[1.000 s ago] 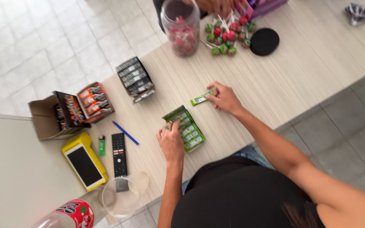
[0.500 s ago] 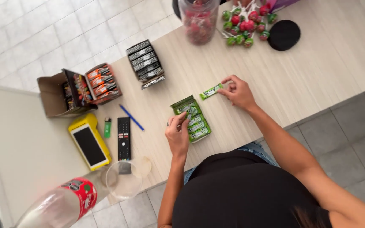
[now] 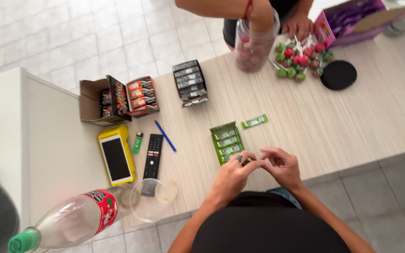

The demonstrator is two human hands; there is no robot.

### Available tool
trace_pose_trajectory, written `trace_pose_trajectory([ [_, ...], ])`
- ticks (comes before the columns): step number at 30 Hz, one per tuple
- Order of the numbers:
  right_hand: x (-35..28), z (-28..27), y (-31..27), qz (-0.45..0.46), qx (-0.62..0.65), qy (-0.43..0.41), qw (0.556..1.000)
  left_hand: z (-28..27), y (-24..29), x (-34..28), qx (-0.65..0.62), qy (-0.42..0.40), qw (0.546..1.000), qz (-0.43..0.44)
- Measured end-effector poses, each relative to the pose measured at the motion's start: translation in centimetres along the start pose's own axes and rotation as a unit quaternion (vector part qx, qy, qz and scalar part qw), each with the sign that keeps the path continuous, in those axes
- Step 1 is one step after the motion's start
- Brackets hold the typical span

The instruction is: Organizing small green product packs into a display tray on a store counter.

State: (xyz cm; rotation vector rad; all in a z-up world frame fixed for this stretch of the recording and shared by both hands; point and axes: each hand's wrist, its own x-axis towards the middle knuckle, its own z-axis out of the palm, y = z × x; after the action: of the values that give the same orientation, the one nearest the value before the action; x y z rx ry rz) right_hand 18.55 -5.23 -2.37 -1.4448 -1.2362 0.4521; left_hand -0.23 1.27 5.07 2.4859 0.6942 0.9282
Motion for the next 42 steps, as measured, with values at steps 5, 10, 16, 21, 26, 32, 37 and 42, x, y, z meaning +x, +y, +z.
trace_pose_trajectory([
  [5, 1.1, -0.5, -1.9, 0.265, 0.227, 0.034, 0.937, 0.3, -0.4, -1.4, -0.051, 0.003, 0.998, -0.029],
  [10, 3.1, -4.7, -4.0, 0.158, 0.232, 0.197, 0.939, -0.6, -0.4, -1.3, -0.087, -0.041, 0.994, -0.056],
  [16, 7.0, -4.3, -7.6, 0.01, 0.085, 0.143, 0.986, 1.1, -2.2, -2.9, 0.019, -0.096, 0.995, -0.021],
  [21, 5.3, -2.5, -7.0, -0.054, -0.143, 0.01, 0.988, 0.8, -2.1, -2.7, 0.007, -0.049, 0.998, -0.026],
  [26, 4.2, -3.2, -13.2, -0.127, -0.126, -0.012, 0.984, 0.3, -1.6, -2.1, -0.284, 0.0, 0.945, -0.16],
  [32, 4.2, -1.8, -11.4, -0.068, -0.088, -0.03, 0.993, -0.3, -1.1, -0.5, -0.331, 0.065, 0.921, -0.194],
  [37, 3.9, -2.3, -11.4, 0.208, 0.061, -0.022, 0.976, -0.4, -0.1, -0.8, -0.387, 0.069, 0.866, -0.307],
  [42, 4.8, -4.7, -10.4, 0.21, 0.041, 0.024, 0.977, -0.6, 0.5, -0.2, -0.441, 0.006, 0.829, -0.343],
])
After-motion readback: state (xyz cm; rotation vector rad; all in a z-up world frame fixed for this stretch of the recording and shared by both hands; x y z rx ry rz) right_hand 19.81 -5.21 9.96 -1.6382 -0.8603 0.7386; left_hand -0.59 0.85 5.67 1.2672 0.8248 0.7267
